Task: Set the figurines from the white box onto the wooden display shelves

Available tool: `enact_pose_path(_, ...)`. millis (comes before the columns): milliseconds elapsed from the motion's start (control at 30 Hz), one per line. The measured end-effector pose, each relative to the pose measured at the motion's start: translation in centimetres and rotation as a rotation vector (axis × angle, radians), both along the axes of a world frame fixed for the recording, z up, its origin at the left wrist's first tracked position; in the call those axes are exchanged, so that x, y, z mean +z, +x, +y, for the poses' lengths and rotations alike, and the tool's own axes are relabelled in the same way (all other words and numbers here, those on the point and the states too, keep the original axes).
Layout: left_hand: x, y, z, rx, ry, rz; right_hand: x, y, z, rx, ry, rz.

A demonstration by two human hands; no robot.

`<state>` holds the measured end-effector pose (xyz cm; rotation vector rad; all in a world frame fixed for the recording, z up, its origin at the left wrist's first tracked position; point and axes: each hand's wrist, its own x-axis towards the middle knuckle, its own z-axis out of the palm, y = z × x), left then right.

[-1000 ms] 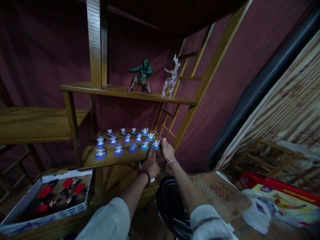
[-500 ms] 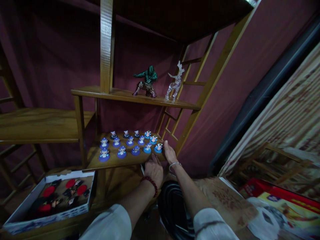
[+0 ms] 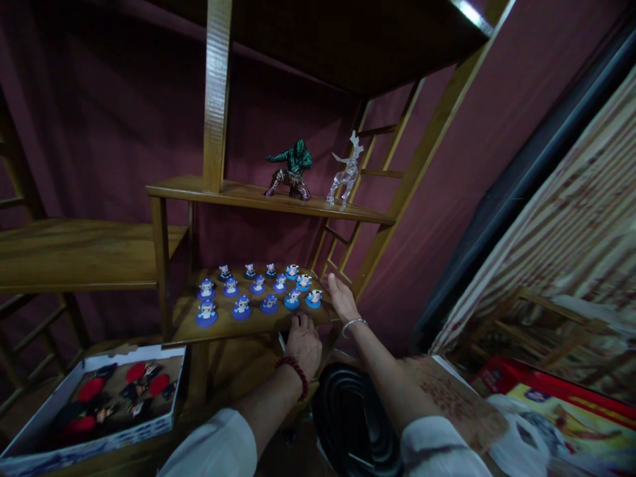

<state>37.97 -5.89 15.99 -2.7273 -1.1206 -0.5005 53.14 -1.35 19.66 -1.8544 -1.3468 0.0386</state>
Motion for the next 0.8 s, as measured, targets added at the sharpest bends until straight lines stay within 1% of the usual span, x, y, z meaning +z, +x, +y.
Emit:
enact_pose_path(167,-1.0,0.1,0.6,-0.059,-0.11,-0.126,2.2,-0.5,2.5,0.045,-0.024,-0.112)
enact_pose_path(233,-1.4,0.1,0.8,-0.073,-0.124,-0.173,2.8,-0.8,3.8,0.089,-0.073,-0.162)
enact_pose_path(300,-1.6,0.0,0.9,-0.074,-0.088,-0.159,3.4,-1.1,5.0,0.114,-0.167,-0.221)
enact_pose_path(400,-1.7,-0.1,1.0,-0.069,-0.035,-0.082,4.3,-1.5,6.6,0.121,-0.251,-0.329)
enact_pose_path(500,-1.8,-0.1,1.2,-0.113,-0.049,-0.093,5.0,-1.8,7.8,0.135,-0.314,-0.419)
enact_pose_path(567,-2.0,0.0,1.3,-0.132,-0.08,-0.13,5.3,-1.9,8.5,0.137,-0.363,-0.465)
enact_pose_path(633,-2.2,0.1,1.4,-0.121,-0.091,-0.134,5.4,-2.0,9.1,0.136,-0.411,-0.505)
enact_pose_path(800,-2.7,0.1,1.5,-0.106,-0.022,-0.05,5.5,-2.4,10.4,0.148,-0.498,-0.625)
